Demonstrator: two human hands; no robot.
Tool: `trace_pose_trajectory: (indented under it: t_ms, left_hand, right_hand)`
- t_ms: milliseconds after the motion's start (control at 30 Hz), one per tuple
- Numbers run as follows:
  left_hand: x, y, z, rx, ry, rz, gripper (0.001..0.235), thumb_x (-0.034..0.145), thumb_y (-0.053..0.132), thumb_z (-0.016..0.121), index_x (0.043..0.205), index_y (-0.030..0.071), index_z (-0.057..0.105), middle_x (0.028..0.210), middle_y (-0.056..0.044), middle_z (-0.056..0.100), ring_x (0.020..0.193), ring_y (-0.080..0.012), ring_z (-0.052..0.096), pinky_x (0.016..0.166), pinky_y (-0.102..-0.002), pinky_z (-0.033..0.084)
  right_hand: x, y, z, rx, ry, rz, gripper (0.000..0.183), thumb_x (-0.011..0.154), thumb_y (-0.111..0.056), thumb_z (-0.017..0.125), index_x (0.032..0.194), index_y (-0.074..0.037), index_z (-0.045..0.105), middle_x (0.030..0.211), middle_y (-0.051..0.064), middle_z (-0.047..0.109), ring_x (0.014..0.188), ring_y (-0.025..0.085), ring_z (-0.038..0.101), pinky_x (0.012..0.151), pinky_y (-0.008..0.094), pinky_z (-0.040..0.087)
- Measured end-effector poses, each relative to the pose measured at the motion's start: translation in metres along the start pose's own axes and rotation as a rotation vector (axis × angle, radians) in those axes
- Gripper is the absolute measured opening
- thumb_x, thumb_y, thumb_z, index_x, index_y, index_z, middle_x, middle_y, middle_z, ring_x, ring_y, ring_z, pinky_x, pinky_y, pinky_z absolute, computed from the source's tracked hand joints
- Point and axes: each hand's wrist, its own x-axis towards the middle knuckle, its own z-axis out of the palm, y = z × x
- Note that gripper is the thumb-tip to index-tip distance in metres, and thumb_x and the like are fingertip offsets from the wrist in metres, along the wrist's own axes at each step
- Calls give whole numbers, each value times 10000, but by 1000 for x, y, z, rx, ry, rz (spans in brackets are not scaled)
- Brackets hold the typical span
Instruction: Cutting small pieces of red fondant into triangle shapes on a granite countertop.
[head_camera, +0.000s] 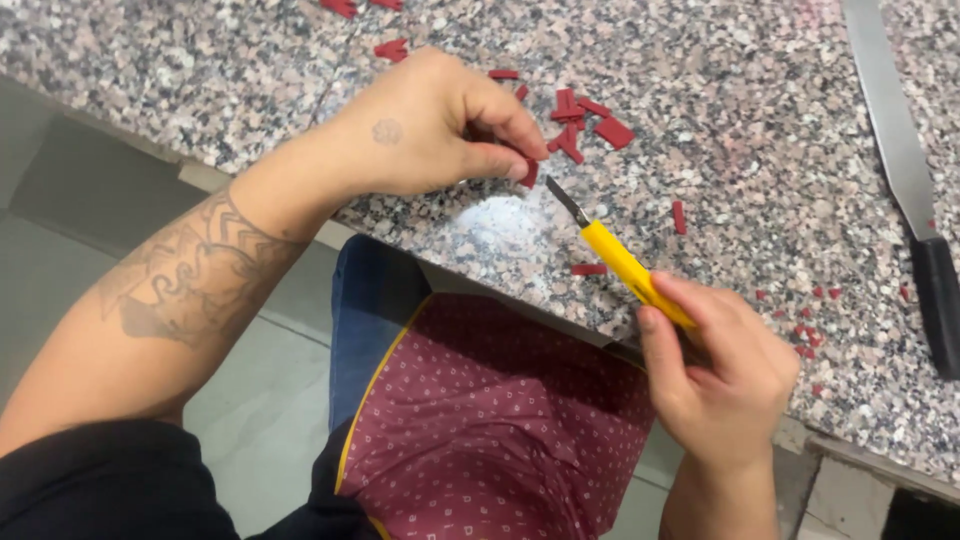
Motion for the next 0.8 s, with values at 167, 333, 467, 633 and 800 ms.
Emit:
trace_pose_trajectory:
  t_ms: [167, 333, 467, 633, 800]
  left_hand:
    - [0, -4, 1, -53, -16, 25, 188, 881, 77, 813, 1068, 70, 795, 923, -42, 810, 843, -86, 776, 740, -237, 594]
    - [-1, -7, 2, -190, -18, 7, 193, 895, 59, 787, 1087, 72, 776, 943, -33, 806, 883, -73, 785, 775, -224, 612]
    - [-2, -9, 2, -114, -4, 72, 168, 903, 46, 793, 1070, 63, 789, 939, -35, 802, 871, -85, 781, 761, -232, 608]
    - [-1, -10, 0, -33, -9, 121, 149, 898, 49, 823, 1045, 62, 800, 919, -28, 752, 825, -98, 743, 698, -247, 564]
    - [-2, 7, -4, -179, 25, 124, 130, 849, 25, 780, 972, 61, 757, 1133, -13, 671, 967, -85, 694, 804, -221, 571]
  right_hand:
    - [7, -2, 5, -59, -40, -22, 260, 967, -2, 788, 1215, -20, 712, 1038, 149, 741, 852, 190, 742, 744, 249, 562]
    - [10, -3, 6, -80, -50, -12, 260, 974, -13, 789, 1223, -22, 715, 1042, 146, 742, 860, 192, 745, 753, 249, 565]
    - [9, -3, 7, -80, -52, -2, 259, 979, -13, 790, 1227, -18, 715, 1044, 147, 743, 855, 189, 745, 749, 247, 563]
    - [9, -2, 7, -68, -50, 9, 252, 977, -10, 786, 1219, -14, 715, 1040, 146, 742, 847, 185, 740, 744, 247, 560]
    - [7, 1, 7, -68, -33, 24, 232, 990, -13, 788, 1210, -14, 716, 1060, 149, 746, 873, 180, 741, 774, 248, 562]
